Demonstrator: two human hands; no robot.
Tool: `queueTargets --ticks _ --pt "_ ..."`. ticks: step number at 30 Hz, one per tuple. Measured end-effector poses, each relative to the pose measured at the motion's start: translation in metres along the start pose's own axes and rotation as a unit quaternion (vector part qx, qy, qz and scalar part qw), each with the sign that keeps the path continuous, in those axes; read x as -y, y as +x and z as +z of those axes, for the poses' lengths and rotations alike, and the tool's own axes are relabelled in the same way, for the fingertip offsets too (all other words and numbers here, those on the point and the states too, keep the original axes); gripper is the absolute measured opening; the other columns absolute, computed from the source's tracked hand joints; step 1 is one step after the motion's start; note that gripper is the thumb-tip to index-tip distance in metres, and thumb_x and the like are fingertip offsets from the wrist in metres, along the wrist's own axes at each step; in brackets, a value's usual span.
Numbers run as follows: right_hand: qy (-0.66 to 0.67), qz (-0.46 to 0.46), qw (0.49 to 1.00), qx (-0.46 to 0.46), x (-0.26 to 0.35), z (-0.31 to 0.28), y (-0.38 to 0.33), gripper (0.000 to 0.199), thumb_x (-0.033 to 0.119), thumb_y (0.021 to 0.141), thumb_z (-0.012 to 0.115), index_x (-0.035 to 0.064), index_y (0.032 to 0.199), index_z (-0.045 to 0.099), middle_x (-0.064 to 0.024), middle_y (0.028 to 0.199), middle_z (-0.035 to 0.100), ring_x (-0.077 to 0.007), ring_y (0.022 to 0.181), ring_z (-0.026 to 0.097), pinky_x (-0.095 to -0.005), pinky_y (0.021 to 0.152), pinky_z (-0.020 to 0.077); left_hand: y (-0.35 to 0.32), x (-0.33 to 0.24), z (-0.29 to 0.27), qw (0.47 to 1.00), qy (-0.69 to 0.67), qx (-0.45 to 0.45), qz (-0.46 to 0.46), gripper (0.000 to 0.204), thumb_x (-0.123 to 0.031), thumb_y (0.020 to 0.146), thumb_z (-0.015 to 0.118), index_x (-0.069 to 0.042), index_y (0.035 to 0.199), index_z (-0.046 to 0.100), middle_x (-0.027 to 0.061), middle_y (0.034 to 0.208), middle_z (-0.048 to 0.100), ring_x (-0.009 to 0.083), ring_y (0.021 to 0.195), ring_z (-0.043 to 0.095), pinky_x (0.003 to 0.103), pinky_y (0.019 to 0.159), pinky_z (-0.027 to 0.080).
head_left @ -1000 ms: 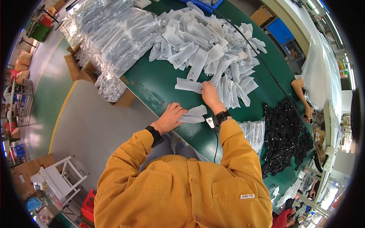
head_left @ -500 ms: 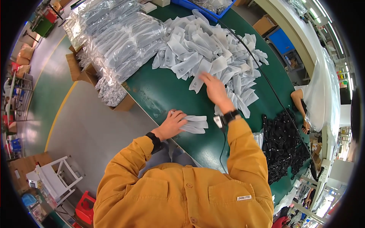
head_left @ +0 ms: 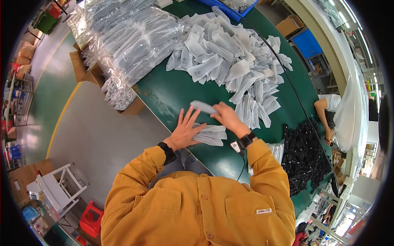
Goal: Packaging plastic parts into plastic bags.
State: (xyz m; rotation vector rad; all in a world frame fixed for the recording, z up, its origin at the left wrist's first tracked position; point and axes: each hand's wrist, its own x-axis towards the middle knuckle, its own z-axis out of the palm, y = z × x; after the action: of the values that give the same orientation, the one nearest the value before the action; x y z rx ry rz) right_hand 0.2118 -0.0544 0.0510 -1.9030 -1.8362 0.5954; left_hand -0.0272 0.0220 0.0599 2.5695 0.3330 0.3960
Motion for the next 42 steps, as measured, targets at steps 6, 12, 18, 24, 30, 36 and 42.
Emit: queueTargets --ticks 6,12,18,24,30,36,42 --pt "0.043 0.047 0.996 0.058 0.026 0.009 -0.040 0.044 0.025 0.085 0.066 0.0051 0.123 0.056 -0.0178 0.101 0.055 -0.0390 0.086 0.060 -0.0446 0.074 0.0508 0.005 0.018 0.018 0.997 -0.038 0.051 0.037 0.081 -0.026 0.060 0.086 -0.021 0.133 0.052 0.0191 0.141 0.033 0.0447 0.136 0.024 0.056 0.113 0.025" --pt "-0.099 0.014 0.994 -0.032 0.047 0.016 -0.064 0.053 0.019 0.085 0.064 0.0014 0.132 0.048 -0.0157 0.127 0.050 -0.0340 0.101 0.058 -0.0425 0.082 0.0505 0.006 0.007 0.019 0.998 -0.043 0.052 0.012 0.097 -0.025 0.062 0.085 -0.010 0.144 0.036 0.0176 0.136 0.037 0.0416 0.130 0.031 0.054 0.113 0.025" --pt "-0.192 -0.008 0.976 -0.106 -0.013 -0.051 0.009 0.058 0.006 0.083 0.059 0.0083 0.138 0.043 -0.0169 0.142 0.042 -0.0340 0.104 0.058 -0.0436 0.085 0.0513 0.008 0.012 0.031 0.995 -0.015 0.074 0.059 0.096 -0.022 0.062 0.084 -0.004 0.142 0.035 0.0160 0.133 0.040 0.0382 0.126 0.035 0.050 0.114 0.028" --pt "-0.318 0.020 0.939 -0.127 -0.064 -0.101 0.063 0.050 0.000 0.079 0.060 0.0065 0.128 0.053 -0.0175 0.130 0.054 -0.0368 0.090 0.060 -0.0432 0.076 0.0518 0.004 0.015 0.033 0.993 -0.051 0.067 0.087 0.091 -0.022 0.062 0.083 -0.003 0.140 0.038 0.0146 0.132 0.044 0.0360 0.123 0.039 0.048 0.113 0.030" --pt "-0.130 0.049 0.978 -0.156 -0.032 -0.071 0.017 0.027 0.006 0.082 0.064 -0.0005 0.109 0.064 -0.0203 0.106 0.063 -0.0361 0.083 0.062 -0.0423 0.073 0.0506 -0.003 0.023 0.031 0.991 -0.079 0.065 0.092 0.089 -0.024 0.058 0.085 -0.009 0.136 0.045 0.0179 0.138 0.037 0.0421 0.131 0.032 0.055 0.112 0.027" --pt "0.266 0.306 0.908 -0.108 0.015 -0.002 -0.045 0.024 0.012 0.085 0.066 -0.0036 0.103 0.066 -0.0192 0.086 0.065 -0.0375 0.081 0.063 -0.0400 0.073 0.0504 0.012 0.014 0.008 0.996 -0.058 0.037 0.065 0.082 -0.025 0.053 0.087 -0.019 0.128 0.055 0.0213 0.145 0.027 0.0500 0.137 0.020 0.064 0.110 0.021" --pt "0.154 0.201 0.961 -0.114 0.003 0.033 -0.076 0.025 0.016 0.089 0.064 -0.0007 0.107 0.066 -0.0142 0.083 0.065 -0.0301 0.071 0.062 -0.0365 0.070 0.0504 0.024 0.025 0.018 0.991 -0.105 0.052 0.069 0.077 -0.023 0.053 0.087 -0.018 0.125 0.058 0.0195 0.143 0.029 0.0464 0.136 0.025 0.055 0.110 0.029"
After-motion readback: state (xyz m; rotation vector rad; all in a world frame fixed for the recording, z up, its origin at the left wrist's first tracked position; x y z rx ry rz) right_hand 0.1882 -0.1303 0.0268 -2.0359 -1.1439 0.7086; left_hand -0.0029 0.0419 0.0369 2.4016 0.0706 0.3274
